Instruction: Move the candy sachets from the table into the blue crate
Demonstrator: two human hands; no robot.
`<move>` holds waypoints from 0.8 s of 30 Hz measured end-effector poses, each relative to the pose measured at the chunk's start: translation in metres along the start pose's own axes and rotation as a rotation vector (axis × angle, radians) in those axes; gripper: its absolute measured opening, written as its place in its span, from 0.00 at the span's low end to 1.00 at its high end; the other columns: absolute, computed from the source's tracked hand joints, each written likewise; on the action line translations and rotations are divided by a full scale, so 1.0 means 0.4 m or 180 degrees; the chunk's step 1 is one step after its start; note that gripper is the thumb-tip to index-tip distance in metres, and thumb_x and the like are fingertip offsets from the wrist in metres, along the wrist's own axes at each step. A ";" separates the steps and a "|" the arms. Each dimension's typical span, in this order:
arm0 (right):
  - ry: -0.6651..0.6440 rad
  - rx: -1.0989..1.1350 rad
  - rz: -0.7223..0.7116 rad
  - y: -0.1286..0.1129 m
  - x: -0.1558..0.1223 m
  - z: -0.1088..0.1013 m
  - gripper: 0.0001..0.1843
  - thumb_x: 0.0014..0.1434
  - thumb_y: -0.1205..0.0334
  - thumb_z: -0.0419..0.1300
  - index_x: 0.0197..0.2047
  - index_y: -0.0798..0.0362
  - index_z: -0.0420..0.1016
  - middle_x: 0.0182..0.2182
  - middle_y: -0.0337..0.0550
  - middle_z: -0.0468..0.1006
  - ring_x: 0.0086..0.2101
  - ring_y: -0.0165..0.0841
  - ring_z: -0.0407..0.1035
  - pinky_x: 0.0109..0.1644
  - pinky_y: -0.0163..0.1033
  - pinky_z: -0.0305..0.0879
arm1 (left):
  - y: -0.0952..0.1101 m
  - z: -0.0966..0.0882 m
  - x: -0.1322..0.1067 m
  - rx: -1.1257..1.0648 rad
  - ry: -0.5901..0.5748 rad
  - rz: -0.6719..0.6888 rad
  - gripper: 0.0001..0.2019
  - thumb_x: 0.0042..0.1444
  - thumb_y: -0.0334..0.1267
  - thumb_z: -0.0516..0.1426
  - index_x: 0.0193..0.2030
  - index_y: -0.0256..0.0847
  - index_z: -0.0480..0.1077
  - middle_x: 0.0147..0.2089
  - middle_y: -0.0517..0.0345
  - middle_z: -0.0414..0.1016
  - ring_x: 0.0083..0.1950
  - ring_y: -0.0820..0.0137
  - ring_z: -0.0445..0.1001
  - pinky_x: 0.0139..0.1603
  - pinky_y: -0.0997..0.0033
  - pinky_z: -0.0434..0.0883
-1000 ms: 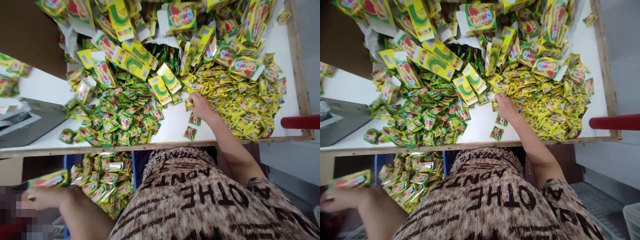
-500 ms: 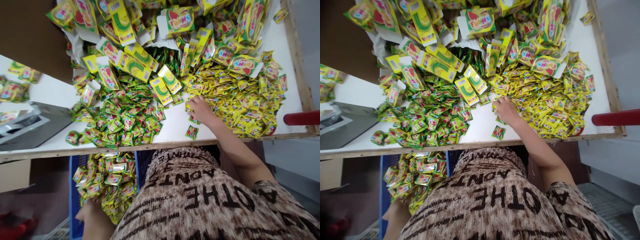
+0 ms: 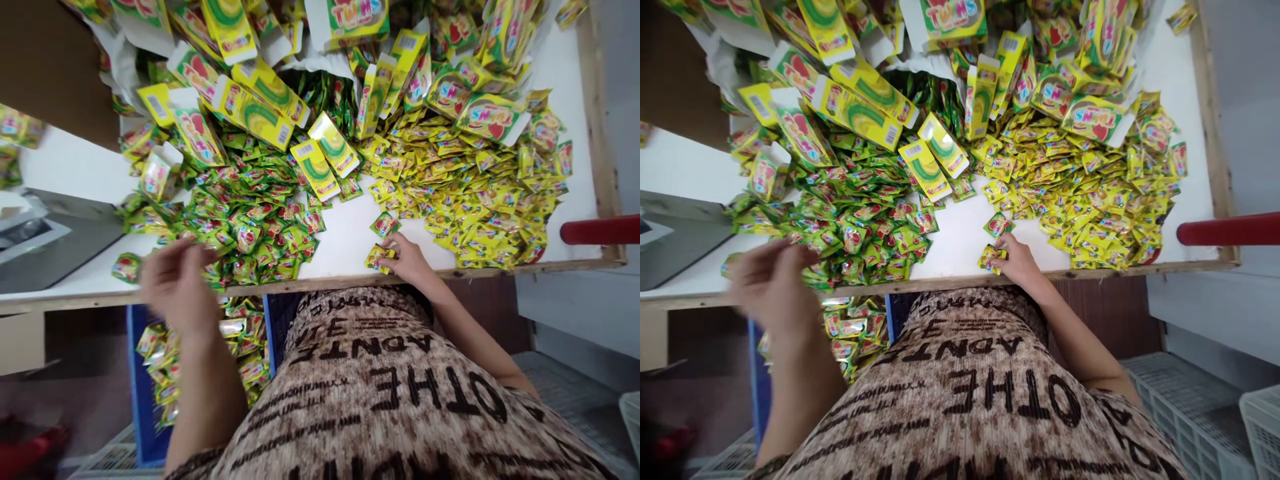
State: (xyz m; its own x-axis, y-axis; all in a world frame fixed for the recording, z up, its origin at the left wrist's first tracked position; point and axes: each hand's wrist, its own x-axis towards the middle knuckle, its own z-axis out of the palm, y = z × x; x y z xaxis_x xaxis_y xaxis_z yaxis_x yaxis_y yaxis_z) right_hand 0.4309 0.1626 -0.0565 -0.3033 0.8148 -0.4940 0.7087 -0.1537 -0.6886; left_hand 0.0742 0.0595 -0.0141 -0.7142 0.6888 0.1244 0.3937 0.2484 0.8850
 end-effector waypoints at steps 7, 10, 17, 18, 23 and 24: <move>-0.0046 -0.0925 -0.0334 0.004 0.011 -0.012 0.15 0.52 0.67 0.65 0.45 0.52 0.72 0.37 0.44 0.78 0.38 0.39 0.71 0.43 0.40 0.64 | 0.106 0.427 -0.218 0.0393 -0.3056 0.0846 0.08 0.53 0.36 0.62 0.40 0.37 0.73 0.40 0.50 0.74 0.43 0.63 0.72 0.44 0.64 0.71; -0.0055 -0.0985 -0.0706 0.017 -0.016 -0.023 0.13 0.56 0.66 0.62 0.46 0.51 0.74 0.38 0.45 0.76 0.40 0.40 0.71 0.45 0.41 0.64 | 0.109 0.466 -0.250 0.0871 -0.3288 0.1022 0.07 0.52 0.33 0.61 0.38 0.38 0.70 0.39 0.52 0.72 0.44 0.62 0.70 0.44 0.64 0.69; -0.0404 -0.0874 -0.1372 0.023 -0.018 -0.008 0.09 0.63 0.59 0.57 0.43 0.54 0.73 0.38 0.48 0.77 0.40 0.40 0.71 0.45 0.42 0.65 | 0.101 0.436 -0.215 0.0283 -0.3634 0.1068 0.04 0.52 0.30 0.59 0.36 0.38 0.70 0.35 0.57 0.72 0.38 0.68 0.70 0.39 0.71 0.67; -0.0453 -0.0871 -0.1393 0.020 -0.017 -0.005 0.09 0.64 0.59 0.56 0.41 0.54 0.73 0.36 0.47 0.77 0.38 0.40 0.71 0.44 0.42 0.65 | 0.107 0.427 -0.188 0.0222 -0.3735 0.1229 0.04 0.53 0.30 0.59 0.37 0.37 0.71 0.36 0.56 0.73 0.39 0.68 0.70 0.40 0.70 0.68; -0.0314 -0.1243 -0.1776 -0.004 -0.038 -0.002 0.10 0.62 0.69 0.54 0.43 0.54 0.75 0.35 0.48 0.78 0.39 0.39 0.70 0.44 0.41 0.64 | 0.146 0.380 0.031 0.0972 -0.2764 0.2178 0.19 0.55 0.23 0.53 0.53 0.38 0.70 0.59 0.45 0.69 0.62 0.57 0.63 0.62 0.54 0.61; -0.0384 -0.1445 -0.1898 -0.012 -0.045 -0.004 0.11 0.60 0.72 0.53 0.42 0.54 0.75 0.34 0.48 0.77 0.39 0.39 0.70 0.44 0.41 0.64 | 0.147 0.377 0.077 0.1291 -0.2510 0.2296 0.22 0.55 0.22 0.51 0.56 0.40 0.69 0.64 0.45 0.64 0.67 0.54 0.57 0.65 0.48 0.56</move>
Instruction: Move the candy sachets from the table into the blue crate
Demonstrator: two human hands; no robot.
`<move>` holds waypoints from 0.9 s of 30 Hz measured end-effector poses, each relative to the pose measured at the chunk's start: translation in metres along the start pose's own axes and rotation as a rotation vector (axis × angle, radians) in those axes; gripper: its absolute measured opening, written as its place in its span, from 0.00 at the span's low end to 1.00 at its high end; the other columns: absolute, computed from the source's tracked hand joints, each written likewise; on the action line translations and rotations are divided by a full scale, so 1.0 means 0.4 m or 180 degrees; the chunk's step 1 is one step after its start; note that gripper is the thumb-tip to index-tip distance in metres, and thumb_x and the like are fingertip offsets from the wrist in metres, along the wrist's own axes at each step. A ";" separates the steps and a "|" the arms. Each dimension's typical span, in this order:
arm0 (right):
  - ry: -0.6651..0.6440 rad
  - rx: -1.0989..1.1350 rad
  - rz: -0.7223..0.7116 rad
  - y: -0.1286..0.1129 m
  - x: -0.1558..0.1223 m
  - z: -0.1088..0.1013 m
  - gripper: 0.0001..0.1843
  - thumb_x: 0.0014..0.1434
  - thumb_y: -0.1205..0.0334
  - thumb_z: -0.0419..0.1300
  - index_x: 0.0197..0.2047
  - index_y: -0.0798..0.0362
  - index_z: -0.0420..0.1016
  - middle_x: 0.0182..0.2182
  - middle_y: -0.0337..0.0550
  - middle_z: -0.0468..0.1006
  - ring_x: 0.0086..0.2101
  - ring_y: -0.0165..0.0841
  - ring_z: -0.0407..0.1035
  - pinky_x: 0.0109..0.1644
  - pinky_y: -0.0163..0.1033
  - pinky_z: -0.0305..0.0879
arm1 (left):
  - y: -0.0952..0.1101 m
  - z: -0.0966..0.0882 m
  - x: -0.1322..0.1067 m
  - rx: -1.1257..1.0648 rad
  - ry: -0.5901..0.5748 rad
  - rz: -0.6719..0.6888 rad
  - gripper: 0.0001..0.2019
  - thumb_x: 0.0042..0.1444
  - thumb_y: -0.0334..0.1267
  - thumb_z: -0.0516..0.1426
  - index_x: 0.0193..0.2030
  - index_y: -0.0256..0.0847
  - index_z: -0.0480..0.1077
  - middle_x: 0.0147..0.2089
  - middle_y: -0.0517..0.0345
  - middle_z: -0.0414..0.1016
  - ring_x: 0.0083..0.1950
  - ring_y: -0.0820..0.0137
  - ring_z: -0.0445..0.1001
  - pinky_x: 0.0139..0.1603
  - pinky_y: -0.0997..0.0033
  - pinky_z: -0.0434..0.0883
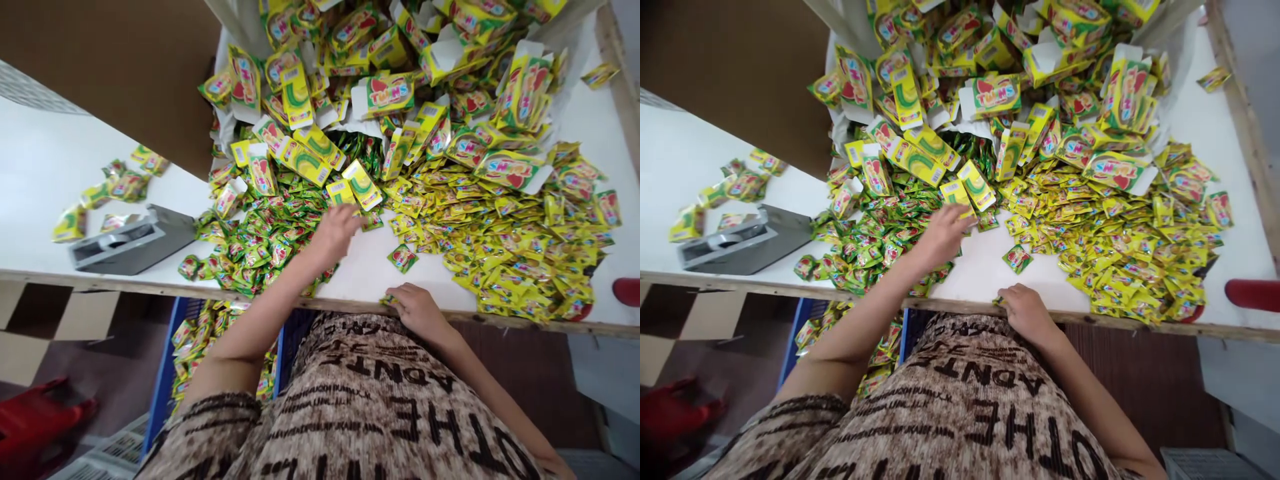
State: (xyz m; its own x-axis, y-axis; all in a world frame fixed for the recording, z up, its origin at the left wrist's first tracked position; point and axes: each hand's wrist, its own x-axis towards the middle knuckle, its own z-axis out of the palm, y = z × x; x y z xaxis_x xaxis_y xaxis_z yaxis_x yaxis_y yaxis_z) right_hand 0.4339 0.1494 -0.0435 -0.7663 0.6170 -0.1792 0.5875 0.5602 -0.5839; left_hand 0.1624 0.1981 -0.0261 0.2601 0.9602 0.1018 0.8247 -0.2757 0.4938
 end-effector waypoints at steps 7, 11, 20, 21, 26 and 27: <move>-0.0429 -0.0386 -0.0306 -0.028 -0.008 -0.029 0.08 0.63 0.69 0.53 0.38 0.55 0.74 0.33 0.49 0.77 0.37 0.40 0.69 0.42 0.42 0.64 | -0.142 -0.039 0.103 0.0365 0.0039 0.0044 0.20 0.57 0.25 0.52 0.54 0.44 0.71 0.62 0.50 0.68 0.69 0.57 0.57 0.70 0.43 0.44; 0.0385 0.0747 -0.0061 -0.002 0.003 -0.050 0.09 0.63 0.69 0.54 0.43 0.53 0.75 0.37 0.47 0.79 0.38 0.39 0.73 0.44 0.43 0.67 | -0.083 -0.026 0.068 -0.0708 0.0606 -0.0378 0.12 0.59 0.36 0.57 0.49 0.38 0.72 0.41 0.53 0.75 0.45 0.64 0.73 0.51 0.63 0.67; 0.2213 0.0920 0.0129 -0.009 0.109 -0.117 0.07 0.61 0.60 0.60 0.43 0.48 0.76 0.39 0.45 0.78 0.41 0.40 0.71 0.50 0.47 0.67 | 0.117 0.153 -0.082 -0.2996 -0.0307 -0.1046 0.14 0.54 0.44 0.62 0.42 0.36 0.72 0.28 0.61 0.68 0.32 0.71 0.67 0.35 0.74 0.65; 0.2097 0.0752 0.0087 -0.004 0.111 -0.108 0.08 0.62 0.60 0.59 0.44 0.48 0.76 0.38 0.45 0.77 0.41 0.40 0.70 0.51 0.47 0.66 | 0.123 0.167 -0.090 -0.3155 -0.0272 -0.1129 0.15 0.53 0.44 0.62 0.43 0.36 0.71 0.29 0.60 0.70 0.34 0.70 0.69 0.37 0.74 0.66; 0.1272 0.0429 -0.0043 0.007 0.100 -0.100 0.09 0.62 0.64 0.57 0.45 0.52 0.75 0.38 0.47 0.74 0.41 0.38 0.68 0.46 0.42 0.65 | 0.132 0.186 -0.124 -0.3602 -0.0304 -0.1261 0.16 0.55 0.45 0.60 0.45 0.36 0.70 0.38 0.56 0.74 0.42 0.67 0.72 0.46 0.70 0.69; 0.1060 0.0389 -0.0066 0.002 0.100 -0.110 0.08 0.61 0.65 0.58 0.43 0.52 0.76 0.38 0.47 0.74 0.41 0.38 0.68 0.45 0.41 0.65 | 0.134 0.184 -0.129 -0.3635 -0.0309 -0.1261 0.16 0.56 0.45 0.60 0.45 0.36 0.70 0.38 0.55 0.74 0.42 0.68 0.72 0.47 0.70 0.69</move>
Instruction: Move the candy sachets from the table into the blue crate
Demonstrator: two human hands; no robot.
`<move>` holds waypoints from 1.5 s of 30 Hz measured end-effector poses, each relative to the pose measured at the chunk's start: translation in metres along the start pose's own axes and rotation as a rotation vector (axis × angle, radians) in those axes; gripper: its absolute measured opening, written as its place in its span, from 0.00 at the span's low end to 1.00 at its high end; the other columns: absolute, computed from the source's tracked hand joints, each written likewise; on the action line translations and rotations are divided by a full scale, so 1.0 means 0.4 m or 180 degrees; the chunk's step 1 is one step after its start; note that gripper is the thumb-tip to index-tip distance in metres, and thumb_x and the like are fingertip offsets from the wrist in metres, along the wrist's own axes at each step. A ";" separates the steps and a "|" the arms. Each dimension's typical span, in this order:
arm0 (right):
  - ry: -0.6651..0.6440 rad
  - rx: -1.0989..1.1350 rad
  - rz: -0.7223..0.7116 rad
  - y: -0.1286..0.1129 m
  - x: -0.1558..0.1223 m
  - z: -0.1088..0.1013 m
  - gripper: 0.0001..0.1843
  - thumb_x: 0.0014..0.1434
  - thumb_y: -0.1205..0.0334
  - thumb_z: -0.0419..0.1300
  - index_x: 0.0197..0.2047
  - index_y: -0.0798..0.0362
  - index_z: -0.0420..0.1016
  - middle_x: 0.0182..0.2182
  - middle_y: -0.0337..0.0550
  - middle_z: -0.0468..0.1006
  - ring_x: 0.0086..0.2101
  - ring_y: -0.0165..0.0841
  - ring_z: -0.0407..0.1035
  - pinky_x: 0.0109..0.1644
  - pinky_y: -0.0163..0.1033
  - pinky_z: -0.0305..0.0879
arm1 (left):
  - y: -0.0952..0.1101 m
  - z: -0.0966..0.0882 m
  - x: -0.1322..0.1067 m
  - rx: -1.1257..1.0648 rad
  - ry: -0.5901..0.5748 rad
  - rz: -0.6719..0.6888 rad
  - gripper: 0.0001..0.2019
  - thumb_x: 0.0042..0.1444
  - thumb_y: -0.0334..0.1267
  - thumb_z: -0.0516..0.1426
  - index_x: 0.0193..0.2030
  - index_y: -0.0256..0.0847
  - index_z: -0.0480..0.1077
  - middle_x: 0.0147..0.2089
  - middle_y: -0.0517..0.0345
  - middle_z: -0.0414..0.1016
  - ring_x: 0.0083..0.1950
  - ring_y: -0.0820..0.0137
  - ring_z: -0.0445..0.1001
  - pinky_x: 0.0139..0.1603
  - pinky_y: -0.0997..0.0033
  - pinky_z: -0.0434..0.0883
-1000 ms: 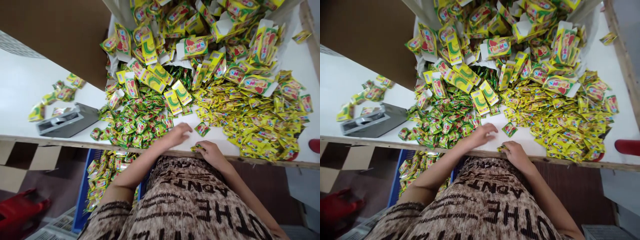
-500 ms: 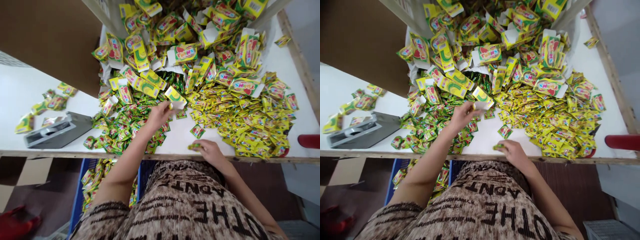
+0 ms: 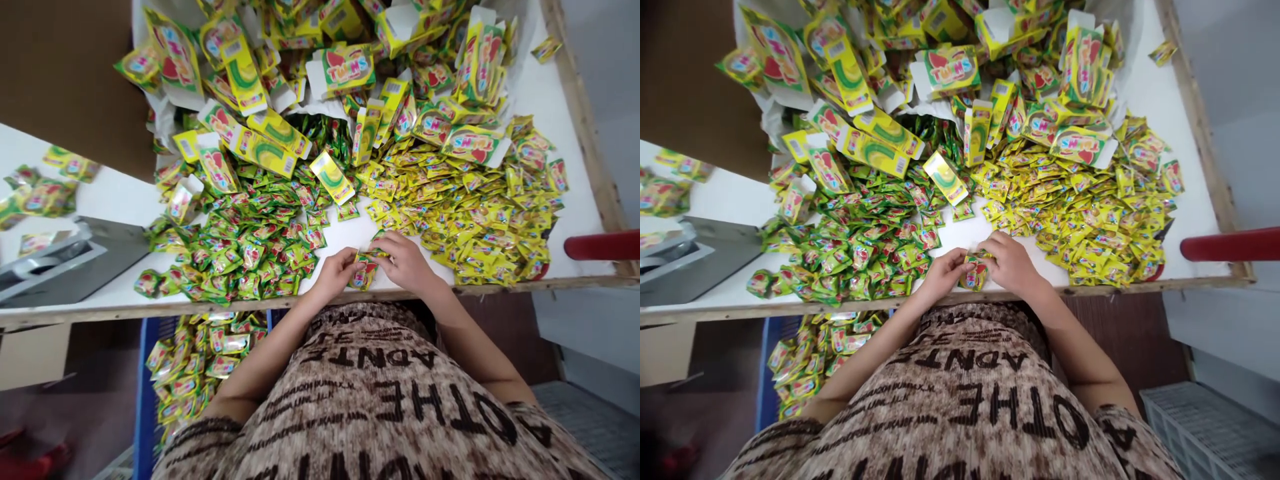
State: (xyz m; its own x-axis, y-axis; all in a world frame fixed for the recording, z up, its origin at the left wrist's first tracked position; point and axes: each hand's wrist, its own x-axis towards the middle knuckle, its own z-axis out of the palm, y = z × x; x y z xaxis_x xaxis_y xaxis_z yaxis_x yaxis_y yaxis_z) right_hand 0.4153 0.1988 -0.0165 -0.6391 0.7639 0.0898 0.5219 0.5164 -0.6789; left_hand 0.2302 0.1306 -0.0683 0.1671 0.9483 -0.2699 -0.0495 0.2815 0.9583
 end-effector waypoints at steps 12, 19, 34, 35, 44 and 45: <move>0.0077 0.0038 0.0070 -0.034 0.033 0.014 0.03 0.59 0.62 0.63 0.37 0.51 0.75 0.36 0.43 0.73 0.37 0.35 0.67 0.42 0.40 0.63 | 0.014 0.026 -0.023 -0.0357 0.0388 -0.0170 0.20 0.46 0.52 0.66 0.34 0.36 0.70 0.29 0.62 0.68 0.32 0.73 0.65 0.34 0.75 0.64; -0.0465 0.0086 -0.0449 -0.031 0.005 0.019 0.09 0.61 0.55 0.62 0.38 0.49 0.81 0.52 0.50 0.72 0.53 0.44 0.61 0.58 0.54 0.59 | 0.004 0.023 -0.032 -0.0156 0.0625 -0.0083 0.19 0.45 0.51 0.67 0.30 0.37 0.69 0.26 0.62 0.67 0.30 0.73 0.63 0.31 0.75 0.62; -0.0137 0.3266 0.1921 -0.026 -0.026 0.096 0.10 0.47 0.57 0.67 0.34 0.52 0.75 0.24 0.33 0.70 0.20 0.23 0.56 0.21 0.31 0.51 | 0.024 0.005 -0.063 -0.1346 0.0301 -0.0437 0.15 0.54 0.44 0.63 0.44 0.38 0.78 0.47 0.51 0.79 0.49 0.65 0.75 0.56 0.65 0.69; 0.0028 0.2958 0.1751 -0.031 -0.023 0.096 0.09 0.49 0.58 0.66 0.34 0.51 0.77 0.25 0.34 0.71 0.21 0.25 0.59 0.22 0.32 0.55 | 0.026 0.001 -0.060 -0.1256 0.0446 -0.0406 0.14 0.51 0.42 0.65 0.43 0.38 0.78 0.45 0.52 0.80 0.47 0.65 0.76 0.55 0.66 0.69; 0.0310 0.2692 0.1616 -0.025 -0.017 0.100 0.16 0.49 0.48 0.69 0.35 0.51 0.83 0.29 0.40 0.79 0.23 0.29 0.67 0.24 0.36 0.67 | 0.007 0.000 -0.043 -0.0456 0.1045 0.0209 0.12 0.52 0.41 0.65 0.43 0.40 0.80 0.44 0.52 0.81 0.45 0.66 0.78 0.51 0.67 0.73; 0.0331 0.2679 0.1659 -0.022 -0.017 0.105 0.16 0.48 0.48 0.69 0.35 0.51 0.82 0.27 0.40 0.79 0.23 0.30 0.67 0.24 0.35 0.67 | 0.005 0.002 -0.041 -0.0481 0.1021 0.0224 0.14 0.53 0.41 0.65 0.45 0.40 0.79 0.44 0.52 0.81 0.44 0.67 0.78 0.50 0.68 0.74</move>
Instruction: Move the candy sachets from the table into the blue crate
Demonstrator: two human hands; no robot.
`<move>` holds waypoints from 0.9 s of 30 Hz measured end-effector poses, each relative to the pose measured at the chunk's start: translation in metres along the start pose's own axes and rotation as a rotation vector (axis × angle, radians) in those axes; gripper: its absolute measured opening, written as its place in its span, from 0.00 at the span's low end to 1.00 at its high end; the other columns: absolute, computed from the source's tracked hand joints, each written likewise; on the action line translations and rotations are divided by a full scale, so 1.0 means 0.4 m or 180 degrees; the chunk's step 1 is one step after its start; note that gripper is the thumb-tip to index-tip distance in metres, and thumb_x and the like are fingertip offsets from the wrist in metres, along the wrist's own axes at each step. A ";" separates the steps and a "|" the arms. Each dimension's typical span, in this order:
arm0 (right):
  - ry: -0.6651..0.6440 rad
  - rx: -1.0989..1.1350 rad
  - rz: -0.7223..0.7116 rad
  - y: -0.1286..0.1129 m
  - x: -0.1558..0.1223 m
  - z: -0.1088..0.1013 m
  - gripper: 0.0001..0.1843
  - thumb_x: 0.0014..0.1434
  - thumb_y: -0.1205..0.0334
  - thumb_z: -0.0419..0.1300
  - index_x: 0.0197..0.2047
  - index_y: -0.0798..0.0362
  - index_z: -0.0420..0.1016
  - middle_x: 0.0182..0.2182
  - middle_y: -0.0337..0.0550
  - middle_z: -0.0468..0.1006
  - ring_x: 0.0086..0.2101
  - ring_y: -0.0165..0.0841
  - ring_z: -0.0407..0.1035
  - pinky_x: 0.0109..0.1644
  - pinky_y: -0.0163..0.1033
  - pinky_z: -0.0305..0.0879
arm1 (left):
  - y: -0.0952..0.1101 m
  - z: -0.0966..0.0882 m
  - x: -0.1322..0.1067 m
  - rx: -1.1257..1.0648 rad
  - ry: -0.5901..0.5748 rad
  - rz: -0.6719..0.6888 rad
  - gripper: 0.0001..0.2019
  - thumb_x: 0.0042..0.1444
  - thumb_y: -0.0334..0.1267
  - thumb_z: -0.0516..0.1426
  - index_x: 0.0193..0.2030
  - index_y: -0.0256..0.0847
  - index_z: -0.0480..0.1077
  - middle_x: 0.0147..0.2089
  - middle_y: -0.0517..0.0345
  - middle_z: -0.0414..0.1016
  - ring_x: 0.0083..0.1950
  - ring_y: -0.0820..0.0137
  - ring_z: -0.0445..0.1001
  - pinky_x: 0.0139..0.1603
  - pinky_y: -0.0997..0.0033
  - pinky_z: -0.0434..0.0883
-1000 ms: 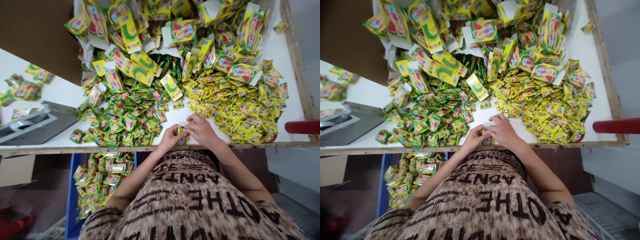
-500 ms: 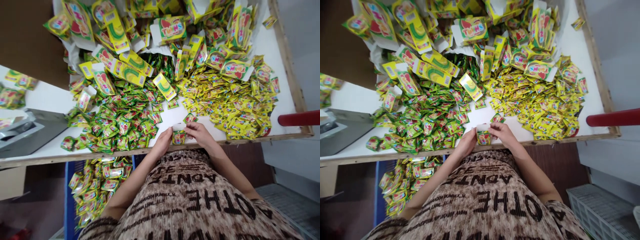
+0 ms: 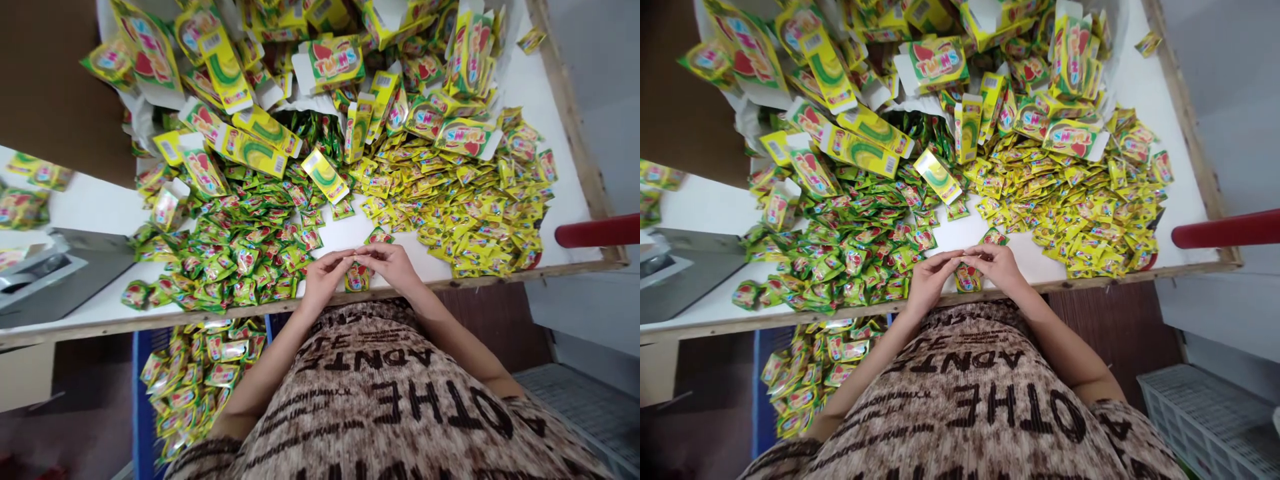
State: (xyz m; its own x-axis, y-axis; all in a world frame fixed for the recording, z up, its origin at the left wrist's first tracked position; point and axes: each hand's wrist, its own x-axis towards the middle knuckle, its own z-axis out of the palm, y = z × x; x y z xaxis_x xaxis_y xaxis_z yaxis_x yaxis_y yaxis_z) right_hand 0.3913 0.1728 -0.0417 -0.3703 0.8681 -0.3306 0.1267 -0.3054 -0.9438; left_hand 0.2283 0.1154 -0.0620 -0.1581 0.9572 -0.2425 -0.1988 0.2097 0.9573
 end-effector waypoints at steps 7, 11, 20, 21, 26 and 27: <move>0.0443 -0.0562 -0.0983 0.017 -0.013 0.015 0.07 0.55 0.56 0.67 0.33 0.50 0.81 0.30 0.43 0.80 0.32 0.34 0.73 0.37 0.39 0.71 | 0.006 -0.002 0.004 0.0592 -0.0190 0.0622 0.09 0.56 0.38 0.63 0.43 0.40 0.80 0.43 0.51 0.81 0.42 0.68 0.78 0.46 0.70 0.75; 0.0278 -0.0851 -0.1608 0.023 -0.042 0.008 0.05 0.59 0.61 0.64 0.38 0.48 0.81 0.35 0.44 0.79 0.38 0.34 0.74 0.44 0.41 0.71 | 0.004 -0.021 -0.013 0.1019 -0.0327 0.1351 0.10 0.58 0.35 0.61 0.46 0.41 0.79 0.43 0.50 0.81 0.44 0.68 0.79 0.47 0.68 0.76; 0.0890 -0.1958 -0.1330 0.028 -0.002 -0.077 0.10 0.64 0.60 0.57 0.43 0.51 0.78 0.39 0.47 0.75 0.41 0.37 0.70 0.47 0.44 0.69 | -0.007 -0.002 -0.026 0.1252 -0.0706 0.1696 0.13 0.57 0.31 0.61 0.50 0.41 0.74 0.45 0.49 0.77 0.47 0.69 0.76 0.48 0.68 0.74; 0.1125 -0.2285 -0.1154 0.028 0.012 -0.085 0.10 0.62 0.59 0.59 0.44 0.52 0.77 0.40 0.49 0.75 0.42 0.40 0.70 0.47 0.45 0.68 | -0.006 0.003 -0.023 0.1239 -0.0804 0.1636 0.14 0.58 0.31 0.60 0.51 0.41 0.74 0.44 0.50 0.77 0.45 0.70 0.76 0.47 0.69 0.74; 0.0931 -0.3135 -0.0631 0.049 0.053 -0.094 0.10 0.51 0.61 0.67 0.36 0.53 0.72 0.36 0.47 0.72 0.41 0.42 0.66 0.45 0.45 0.65 | -0.018 0.005 -0.013 0.1133 -0.1051 0.1469 0.16 0.60 0.32 0.58 0.55 0.44 0.73 0.44 0.50 0.75 0.45 0.71 0.74 0.45 0.71 0.72; 0.0836 -0.2919 -0.0576 0.053 0.065 -0.092 0.11 0.50 0.61 0.67 0.33 0.52 0.70 0.32 0.43 0.71 0.37 0.39 0.66 0.42 0.43 0.65 | -0.021 0.003 -0.012 0.1091 -0.1052 0.1446 0.16 0.60 0.32 0.58 0.55 0.44 0.73 0.45 0.50 0.75 0.45 0.70 0.74 0.46 0.71 0.72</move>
State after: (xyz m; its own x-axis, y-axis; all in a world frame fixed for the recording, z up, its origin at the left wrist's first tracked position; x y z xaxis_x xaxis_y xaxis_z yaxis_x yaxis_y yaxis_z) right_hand 0.4181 0.2033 -0.0703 -0.2516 0.9656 -0.0654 0.7975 0.1686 -0.5793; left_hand 0.2319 0.1092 -0.0686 0.1627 0.9649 0.2064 0.1456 -0.2304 0.9622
